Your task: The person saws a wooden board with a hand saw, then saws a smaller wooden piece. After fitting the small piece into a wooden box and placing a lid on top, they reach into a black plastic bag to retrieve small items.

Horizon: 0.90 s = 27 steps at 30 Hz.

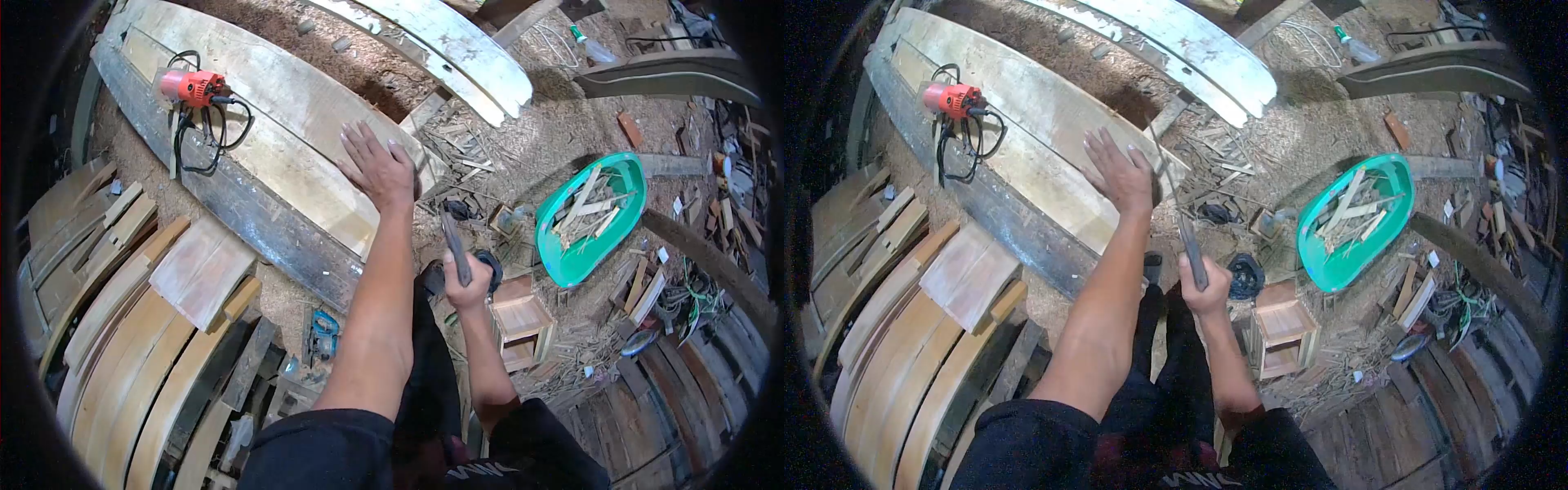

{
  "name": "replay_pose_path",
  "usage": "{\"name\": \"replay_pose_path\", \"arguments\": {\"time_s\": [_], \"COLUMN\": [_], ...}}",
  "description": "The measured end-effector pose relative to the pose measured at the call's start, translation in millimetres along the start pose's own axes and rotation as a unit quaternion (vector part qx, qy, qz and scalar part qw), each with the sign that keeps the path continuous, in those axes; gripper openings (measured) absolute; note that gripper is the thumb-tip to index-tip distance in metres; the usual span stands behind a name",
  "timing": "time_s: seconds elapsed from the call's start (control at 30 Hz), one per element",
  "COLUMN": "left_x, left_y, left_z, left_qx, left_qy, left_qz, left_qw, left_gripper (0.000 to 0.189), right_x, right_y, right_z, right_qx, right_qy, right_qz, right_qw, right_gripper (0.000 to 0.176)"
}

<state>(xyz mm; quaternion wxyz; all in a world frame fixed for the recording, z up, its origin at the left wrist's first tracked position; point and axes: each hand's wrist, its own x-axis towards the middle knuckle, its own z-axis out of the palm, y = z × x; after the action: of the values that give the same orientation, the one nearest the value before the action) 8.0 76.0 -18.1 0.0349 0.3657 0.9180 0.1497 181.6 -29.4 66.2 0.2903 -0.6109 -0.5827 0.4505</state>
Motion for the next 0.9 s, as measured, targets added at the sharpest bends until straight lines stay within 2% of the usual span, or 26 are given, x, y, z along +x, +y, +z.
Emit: {"name": "replay_pose_path", "arguments": {"time_s": [0.07, 0.17, 0.3, 0.43, 0.6, 0.73, 0.83, 0.9], "left_x": [-0.3, 0.1, 0.7, 0.9, 0.8, 1.6, 4.9, 2.1], "left_y": [-0.9, 1.2, -0.7, 2.3, 1.8, 3.0, 5.6, 4.5], "left_z": [5.0, 2.8, -0.1, 0.3, -0.3, -2.0, -1.9, -3.8], "left_qx": [0.0, 0.019, 0.009, 0.005, 0.02, 0.005, -0.003, 0.0], "left_qy": [-0.004, -0.013, -0.01, -0.014, -0.027, -0.016, -0.009, -0.011], "left_qz": [-0.002, -0.006, -0.003, -0.011, -0.009, -0.009, -0.011, -0.007], "left_qw": [1.0, 1.0, 1.0, 1.0, 0.999, 1.0, 1.0, 1.0], "left_gripper": [0.07, 0.071, 0.07, 0.071, 0.072, 0.071, 0.07, 0.07], "right_x": [18.1, 9.0, -7.2, 43.6, -19.3, 47.8, 24.8, -3.5], "right_y": [-24.7, -9.3, -4.5, -10.8, -5.8, -20.6, -5.3, -4.1], "right_z": [0.3, -0.3, -5.5, 7.1, -22.5, 9.2, 0.1, -14.3], "right_qx": [0.01, -0.019, 0.012, -0.028, 0.007, 0.022, -0.028, -0.02], "right_qy": [-0.015, -0.002, 0.012, -0.038, 0.011, -0.031, -0.022, -0.011], "right_qz": [0.066, -0.035, 0.02, 0.028, -0.016, 0.06, -0.031, -0.009], "right_qw": [0.998, 0.999, 1.0, 0.999, 1.0, 0.997, 0.999, 1.0], "right_gripper": [0.03, 0.029, 0.029, 0.02, 0.022, 0.024, 0.026, 0.027]}}
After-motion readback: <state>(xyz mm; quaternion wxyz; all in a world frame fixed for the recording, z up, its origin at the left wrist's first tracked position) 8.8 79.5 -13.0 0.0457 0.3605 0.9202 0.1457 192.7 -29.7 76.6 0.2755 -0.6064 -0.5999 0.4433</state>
